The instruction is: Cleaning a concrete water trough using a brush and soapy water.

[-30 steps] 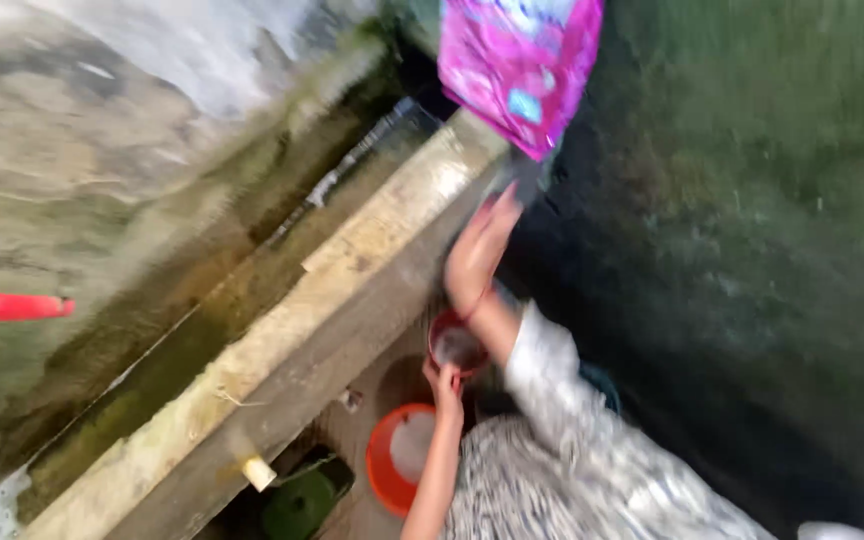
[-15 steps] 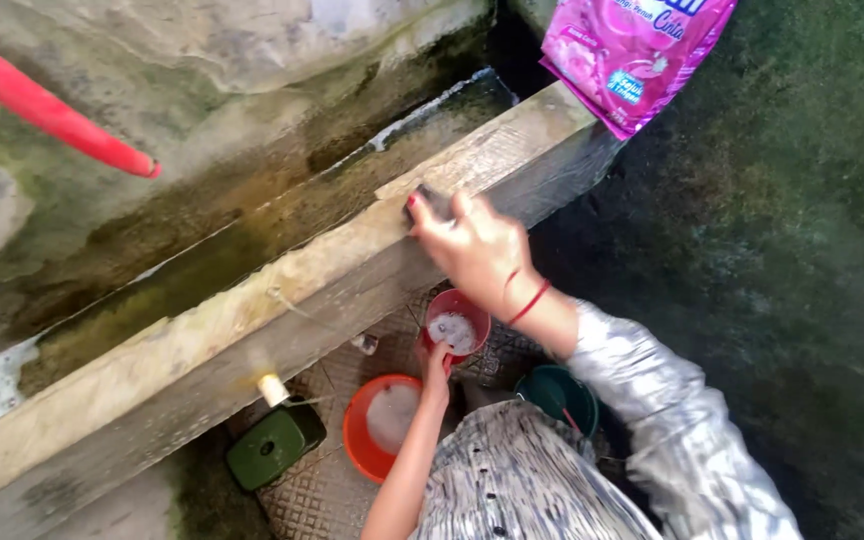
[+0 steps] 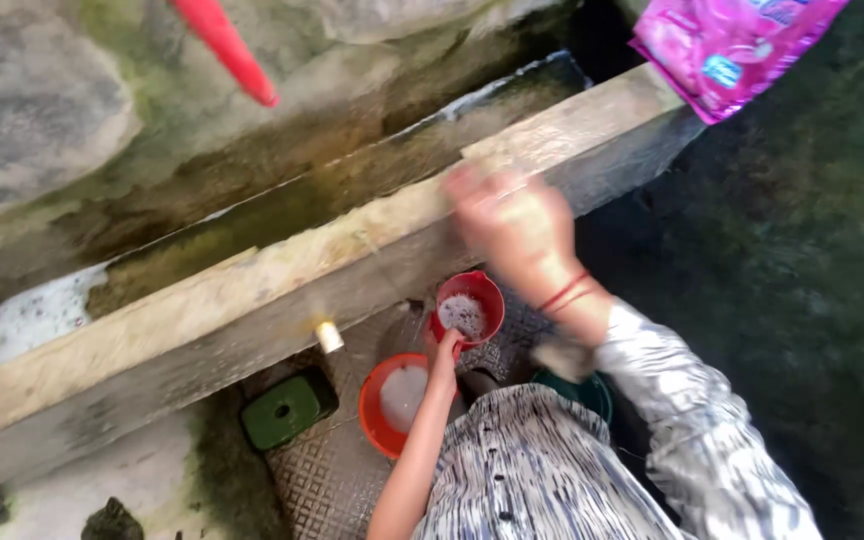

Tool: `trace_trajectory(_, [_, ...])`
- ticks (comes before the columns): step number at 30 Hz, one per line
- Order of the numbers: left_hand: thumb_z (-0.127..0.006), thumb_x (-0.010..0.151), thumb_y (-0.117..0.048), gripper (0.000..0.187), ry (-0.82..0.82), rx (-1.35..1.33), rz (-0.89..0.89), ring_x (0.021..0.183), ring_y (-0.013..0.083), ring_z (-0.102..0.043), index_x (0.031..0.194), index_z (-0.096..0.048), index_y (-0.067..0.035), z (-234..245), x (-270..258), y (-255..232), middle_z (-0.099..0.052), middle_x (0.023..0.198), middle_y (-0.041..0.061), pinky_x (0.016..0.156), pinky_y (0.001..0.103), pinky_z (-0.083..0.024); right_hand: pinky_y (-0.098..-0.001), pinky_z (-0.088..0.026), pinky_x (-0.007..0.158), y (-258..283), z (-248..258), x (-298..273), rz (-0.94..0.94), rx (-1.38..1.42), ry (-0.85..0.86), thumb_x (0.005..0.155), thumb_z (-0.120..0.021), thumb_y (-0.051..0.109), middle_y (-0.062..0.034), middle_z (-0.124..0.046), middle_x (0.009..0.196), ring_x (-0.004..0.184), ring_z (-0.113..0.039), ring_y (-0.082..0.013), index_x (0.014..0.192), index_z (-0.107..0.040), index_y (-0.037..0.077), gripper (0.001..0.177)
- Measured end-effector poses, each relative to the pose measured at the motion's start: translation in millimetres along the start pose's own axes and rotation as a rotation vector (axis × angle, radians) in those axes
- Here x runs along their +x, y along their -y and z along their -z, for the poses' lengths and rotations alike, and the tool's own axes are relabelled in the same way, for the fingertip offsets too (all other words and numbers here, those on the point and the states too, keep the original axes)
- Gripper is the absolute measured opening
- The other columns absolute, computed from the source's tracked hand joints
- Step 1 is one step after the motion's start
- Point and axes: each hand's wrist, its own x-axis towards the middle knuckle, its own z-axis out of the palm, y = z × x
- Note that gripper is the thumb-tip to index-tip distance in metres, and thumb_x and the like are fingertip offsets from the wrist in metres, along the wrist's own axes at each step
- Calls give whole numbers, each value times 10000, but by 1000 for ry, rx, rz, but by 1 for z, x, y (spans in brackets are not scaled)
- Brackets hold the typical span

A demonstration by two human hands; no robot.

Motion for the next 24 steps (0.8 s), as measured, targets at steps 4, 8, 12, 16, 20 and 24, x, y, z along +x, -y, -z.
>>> trace_trajectory(4, [-656,813,-135,780,-20,32,-14,806,119,-507,1539,-373,-164,19,-5,-8,-543,1048,50,657,254,-416,-408,-475,656,-47,-52,-29,-328,-255,-203,1051,-643,166,-106,-584,915,794,-583,-291,1347,-567,120,309])
trace_trajectory(8, [-676,847,-130,644,39,-113,-174,822,81,-571,1438,-442,-27,42,3,10,-622,1076,20,675,232,-462,-530,-430,786,5,-178,-62,-442,479,-839,1065,-562,201,-287,-469,1084,941,-500,-456,1270,-292,-176,508])
trace_trajectory(12, [-665,790,-170,661,-60,-40,-69,793,74,-595,1409,-436,-200,52,-11,2,-618,1026,-1,693,232,-507,-516,-394,635,-47,-260,-146,-334,276,-144,673,-848,487,-166,-504,701,684,-510,-384,682,-516,53,547])
trace_trajectory(16, [-651,771,-218,604,-115,14,23,723,45,-497,1357,-506,-221,45,-22,-16,-567,958,-39,619,211,-375,-424,-430,1027,-139,-209,-116,-798,95,-602,1009,-527,167,-205,-585,1193,1152,-561,-318,1249,-465,-23,312])
trace_trajectory(20, [-630,749,-216,596,-199,-8,79,776,32,-534,1323,-483,-283,42,-35,-23,-602,992,-119,683,234,-424,-332,-386,1269,-126,-205,-83,-988,275,-959,1168,-394,97,-233,-393,1625,1459,-479,-256,1609,-276,-66,484])
trace_trajectory(24, [-642,741,-184,595,-147,-49,15,849,49,-557,1311,-500,-278,64,-9,13,-591,1020,-90,732,256,-439,-399,-340,1135,-33,-342,-171,-814,294,-784,974,-585,156,-188,-409,1397,1314,-406,-252,1277,-377,49,382])
